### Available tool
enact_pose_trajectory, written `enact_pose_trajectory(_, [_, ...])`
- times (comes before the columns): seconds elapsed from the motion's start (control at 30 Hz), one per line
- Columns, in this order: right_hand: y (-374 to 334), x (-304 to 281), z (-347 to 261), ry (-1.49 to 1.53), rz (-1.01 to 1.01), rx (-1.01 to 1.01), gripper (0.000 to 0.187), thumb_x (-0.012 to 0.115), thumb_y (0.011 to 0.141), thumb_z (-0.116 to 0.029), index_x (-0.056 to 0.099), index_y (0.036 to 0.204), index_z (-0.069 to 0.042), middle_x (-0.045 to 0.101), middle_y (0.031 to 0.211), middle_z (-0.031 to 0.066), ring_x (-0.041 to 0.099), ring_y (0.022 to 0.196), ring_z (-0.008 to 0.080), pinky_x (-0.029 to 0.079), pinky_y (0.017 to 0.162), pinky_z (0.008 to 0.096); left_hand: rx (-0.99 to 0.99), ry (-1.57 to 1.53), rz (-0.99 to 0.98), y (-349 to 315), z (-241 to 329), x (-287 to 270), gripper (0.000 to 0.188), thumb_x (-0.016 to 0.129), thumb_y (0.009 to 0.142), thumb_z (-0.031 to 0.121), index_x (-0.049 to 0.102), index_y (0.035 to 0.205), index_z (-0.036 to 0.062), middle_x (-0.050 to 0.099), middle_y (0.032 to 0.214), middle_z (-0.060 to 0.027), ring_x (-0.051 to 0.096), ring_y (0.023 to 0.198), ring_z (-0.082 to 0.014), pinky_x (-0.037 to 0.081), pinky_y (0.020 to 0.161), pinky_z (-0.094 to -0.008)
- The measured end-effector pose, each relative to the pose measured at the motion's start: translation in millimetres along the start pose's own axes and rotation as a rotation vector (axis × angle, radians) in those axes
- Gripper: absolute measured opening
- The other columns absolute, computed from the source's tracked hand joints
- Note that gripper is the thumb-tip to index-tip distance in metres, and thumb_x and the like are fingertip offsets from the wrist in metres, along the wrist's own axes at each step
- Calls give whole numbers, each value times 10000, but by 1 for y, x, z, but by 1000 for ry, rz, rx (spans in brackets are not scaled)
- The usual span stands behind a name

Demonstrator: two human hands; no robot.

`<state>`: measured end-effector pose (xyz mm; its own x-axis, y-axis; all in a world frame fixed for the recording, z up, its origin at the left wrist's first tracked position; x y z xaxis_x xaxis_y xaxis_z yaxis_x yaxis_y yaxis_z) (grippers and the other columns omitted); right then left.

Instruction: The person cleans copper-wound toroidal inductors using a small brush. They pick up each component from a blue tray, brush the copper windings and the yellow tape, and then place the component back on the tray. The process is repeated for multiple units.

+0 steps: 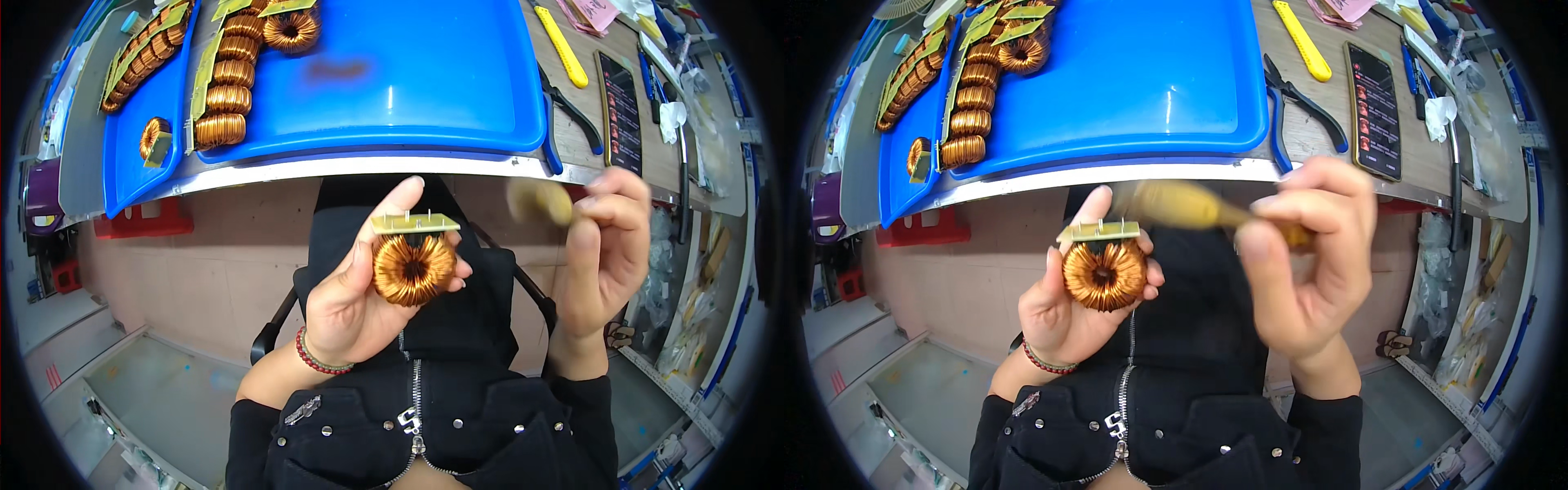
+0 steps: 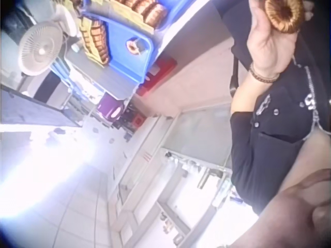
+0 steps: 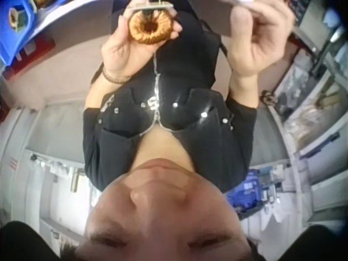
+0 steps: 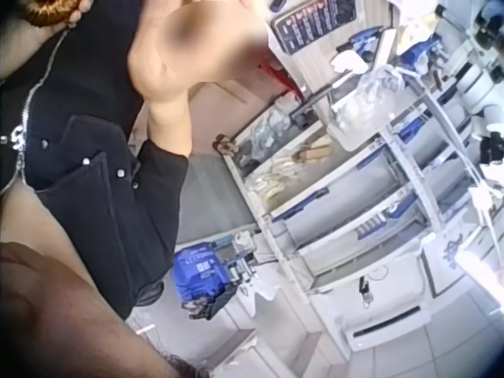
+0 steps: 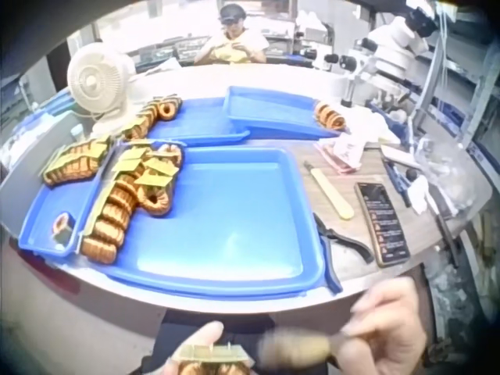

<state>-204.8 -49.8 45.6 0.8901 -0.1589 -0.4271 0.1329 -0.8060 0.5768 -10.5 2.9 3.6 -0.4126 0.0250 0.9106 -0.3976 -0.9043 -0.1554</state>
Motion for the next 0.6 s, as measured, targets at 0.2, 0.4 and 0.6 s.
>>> enact_pose_trajectory(0.2, [-11, 35, -14, 689, -367, 585, 524, 691, 627, -24, 452, 1094, -10, 420, 1009, 23, 345, 654, 41, 283, 563, 173, -40, -20, 116, 1, -2, 12, 683, 388, 912, 440, 65, 1420, 119, 411, 1232, -214, 484, 1079, -334, 400, 931, -393])
enact_pose_trajectory(0.4, [-13, 54, -15, 771, -342, 548, 381, 638, 723, 20, 457, 1058, -11, 438, 904, -7, 365, 685, 20, 300, 600, 164, 7, -15, -61, 1, 0, 9, 648, 401, 924, 376, 91, 1411, 80, 372, 1313, -187, 343, 1256, -269, 265, 1041, -402])
enact_pose_trajectory(0.6, [-14, 52, -18, 791, -212, 688, 347, 612, 793, -37, 416, 1078, -1, 443, 922, 40, 418, 690, 36, 375, 594, 198, -11, -79, -14, 0, -1, 6, 648, 402, 922, 380, 85, 1416, 104, 383, 1306, -183, 420, 1188, -311, 316, 1009, -431])
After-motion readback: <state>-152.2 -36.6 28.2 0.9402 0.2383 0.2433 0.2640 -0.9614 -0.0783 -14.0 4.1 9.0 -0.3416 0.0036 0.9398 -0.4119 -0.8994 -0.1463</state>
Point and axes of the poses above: each hand's wrist, its own y-axis towards the middle knuckle, its own x-axis out of the palm, z = x × y, the point moved 1 cm from there along y, towards the middle knuckle
